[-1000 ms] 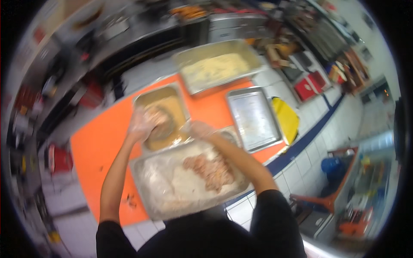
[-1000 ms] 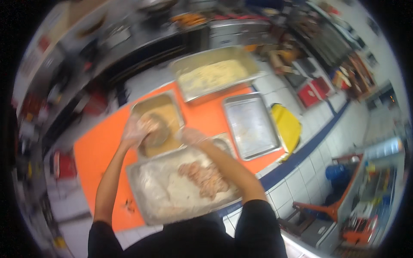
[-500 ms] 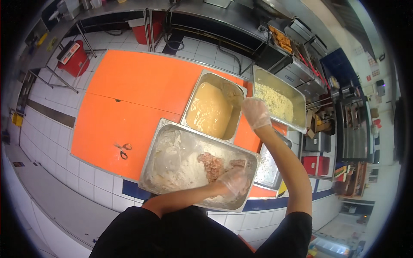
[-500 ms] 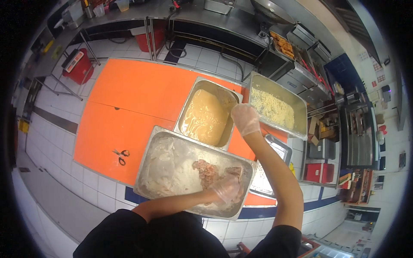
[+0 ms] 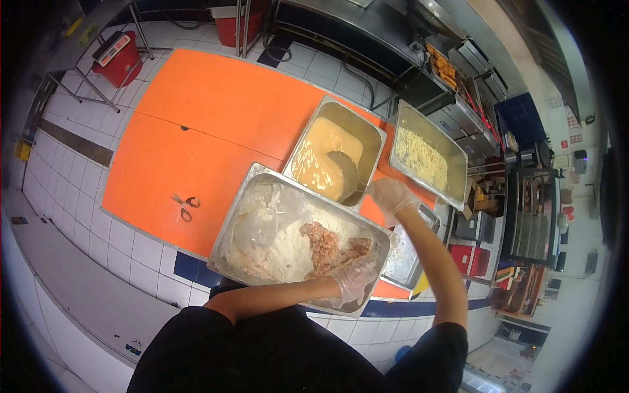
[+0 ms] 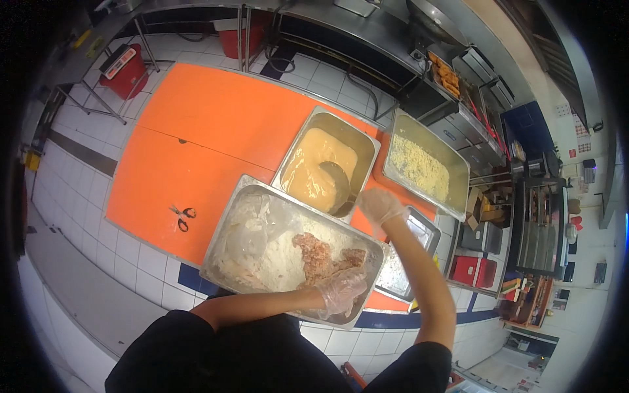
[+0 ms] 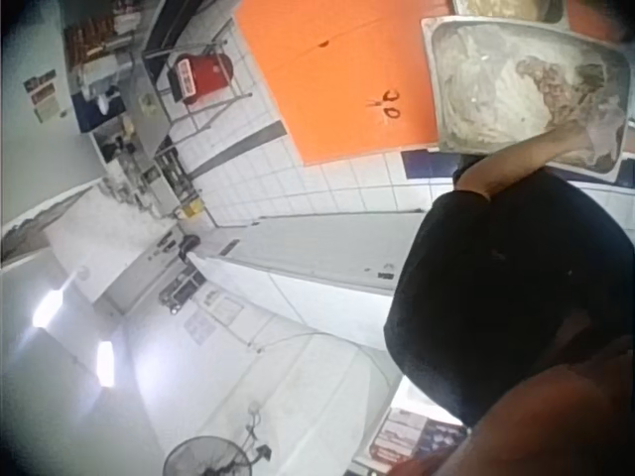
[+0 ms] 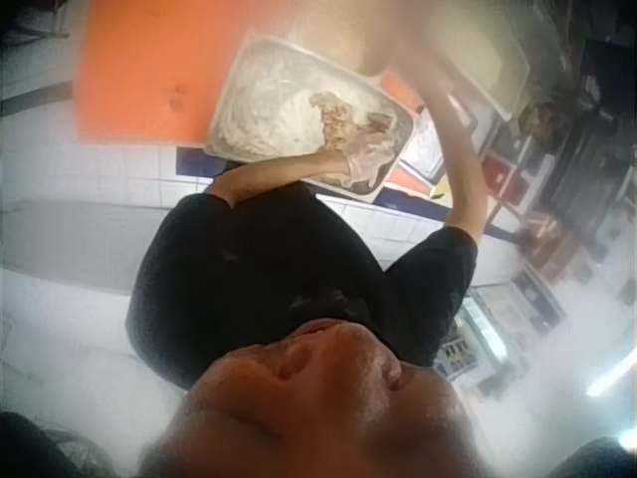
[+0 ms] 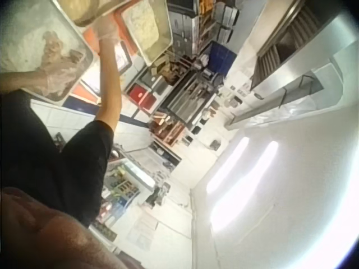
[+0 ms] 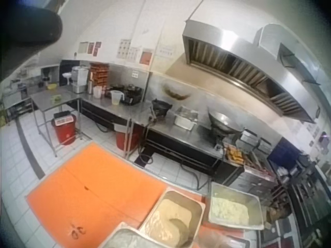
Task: The person uses scissors to open a bag of flour, pours it into a large metal tray, and then coats pieces of meat in the flour before dipping them into a liquid mixture and returning them to the flour for a second coating.
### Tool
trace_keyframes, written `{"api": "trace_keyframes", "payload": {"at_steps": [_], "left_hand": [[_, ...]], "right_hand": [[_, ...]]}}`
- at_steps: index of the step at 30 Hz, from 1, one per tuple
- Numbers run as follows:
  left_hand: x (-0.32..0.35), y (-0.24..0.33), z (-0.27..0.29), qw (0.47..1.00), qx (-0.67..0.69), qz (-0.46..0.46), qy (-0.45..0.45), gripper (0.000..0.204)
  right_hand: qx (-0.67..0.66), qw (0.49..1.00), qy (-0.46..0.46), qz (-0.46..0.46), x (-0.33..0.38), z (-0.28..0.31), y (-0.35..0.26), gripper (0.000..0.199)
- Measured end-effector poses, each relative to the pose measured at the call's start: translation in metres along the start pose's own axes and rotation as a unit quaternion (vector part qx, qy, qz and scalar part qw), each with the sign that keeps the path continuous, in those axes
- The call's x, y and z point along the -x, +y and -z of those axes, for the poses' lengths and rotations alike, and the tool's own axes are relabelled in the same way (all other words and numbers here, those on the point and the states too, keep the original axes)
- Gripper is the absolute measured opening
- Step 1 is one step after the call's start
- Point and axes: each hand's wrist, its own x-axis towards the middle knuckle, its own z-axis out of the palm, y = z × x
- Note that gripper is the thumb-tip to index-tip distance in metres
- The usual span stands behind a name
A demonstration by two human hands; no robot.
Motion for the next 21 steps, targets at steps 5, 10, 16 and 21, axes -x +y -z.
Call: {"api": "trace_keyframes", "payload": {"at_steps": [5, 10, 16, 21], "left_hand": [[0.018, -0.026, 0.018, 0.993, 0.05, 0.065, -0.08, 0.049], [0.05, -0.032, 0.066, 0.985, 0.054, 0.127, -0.108, 0.057], [0.067, -0.054, 0.037, 0.98, 0.045, 0.144, -0.133, 0.067], [0.087, -0.078, 0.034, 0.981, 0.094, 0.115, -0.127, 0.068]], "right_hand": [[-0.233, 0.966, 0.056, -0.098, -0.024, -0.034, -0.056, 0.031], [-0.425, 0.886, 0.066, -0.172, -0.001, -0.025, -0.069, 0.039], [-0.515, 0.825, 0.054, -0.227, 0.017, -0.032, -0.069, 0.042], [-0.493, 0.818, 0.078, -0.287, 0.026, 0.01, -0.056, 0.042]]}}
